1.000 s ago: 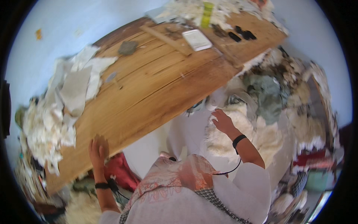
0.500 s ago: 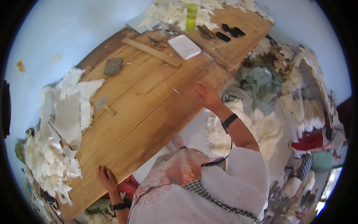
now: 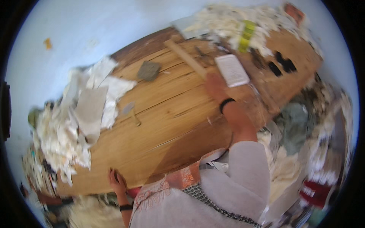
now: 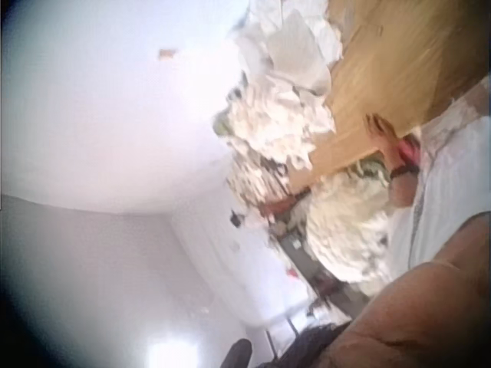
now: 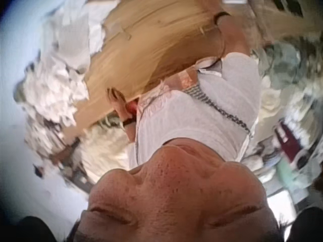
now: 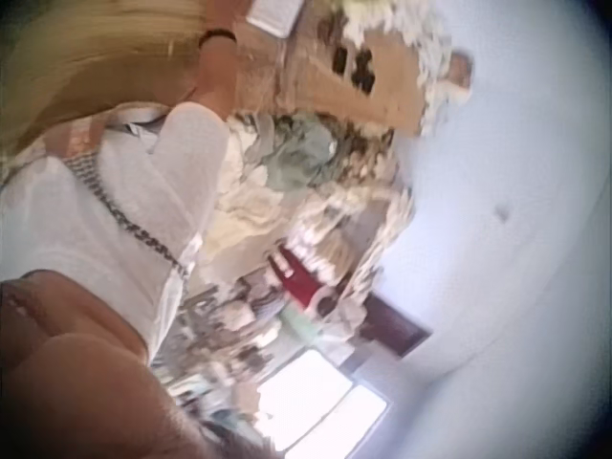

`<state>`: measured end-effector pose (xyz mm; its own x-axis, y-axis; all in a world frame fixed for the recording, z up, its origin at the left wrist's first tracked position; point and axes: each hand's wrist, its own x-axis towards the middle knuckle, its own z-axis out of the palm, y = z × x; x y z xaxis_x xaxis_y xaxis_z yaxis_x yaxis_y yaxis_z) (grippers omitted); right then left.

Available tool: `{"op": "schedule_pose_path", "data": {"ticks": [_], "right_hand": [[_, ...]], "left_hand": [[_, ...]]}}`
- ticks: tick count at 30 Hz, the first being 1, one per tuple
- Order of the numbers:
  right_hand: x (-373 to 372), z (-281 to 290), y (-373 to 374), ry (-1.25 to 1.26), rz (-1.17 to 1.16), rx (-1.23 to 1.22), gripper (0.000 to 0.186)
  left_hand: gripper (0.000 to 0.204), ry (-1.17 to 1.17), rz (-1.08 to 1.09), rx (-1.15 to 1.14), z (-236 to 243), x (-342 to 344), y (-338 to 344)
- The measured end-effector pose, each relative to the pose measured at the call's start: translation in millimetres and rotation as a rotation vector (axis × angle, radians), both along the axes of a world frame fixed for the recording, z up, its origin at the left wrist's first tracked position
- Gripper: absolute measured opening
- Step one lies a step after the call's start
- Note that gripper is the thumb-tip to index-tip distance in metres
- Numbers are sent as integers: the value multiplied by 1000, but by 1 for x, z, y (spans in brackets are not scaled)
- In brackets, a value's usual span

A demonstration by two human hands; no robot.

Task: Threading a needle and organizing white sheepskin pieces in a workshop.

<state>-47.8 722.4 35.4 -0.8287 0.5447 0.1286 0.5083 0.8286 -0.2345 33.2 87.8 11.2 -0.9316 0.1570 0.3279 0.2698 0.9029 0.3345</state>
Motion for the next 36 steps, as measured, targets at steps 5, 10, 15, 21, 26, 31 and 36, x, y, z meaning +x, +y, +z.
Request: {"op": "schedule_pose_path", "data": {"ticks": [5,10,15,21,26,31,36], "right_hand": [[-22,-27,36,78,124,277,34],[-44,-33,41,-44,210,314,39],[-37,-38,85,-179,321,374,41],[-78,28,-66,302,512,-831,37],[-62,128,-183,239,449,-2159,28],[-59,132,-214,-5,856,-2732,30],[-45,135,-241,137,803,-2718,26]], "left_hand": [[29,-44,114,9,1,-10,13],[27,36,140,-42,-4,-3,13],[24,54,91,81,-1,-21,21],[24,10,152,60,2,-5,2],[26,55,55,-1,-1,-10,5],[29,43,73,35,-4,-2,19],[32,-242,-132,551,61,-8,83]]}}
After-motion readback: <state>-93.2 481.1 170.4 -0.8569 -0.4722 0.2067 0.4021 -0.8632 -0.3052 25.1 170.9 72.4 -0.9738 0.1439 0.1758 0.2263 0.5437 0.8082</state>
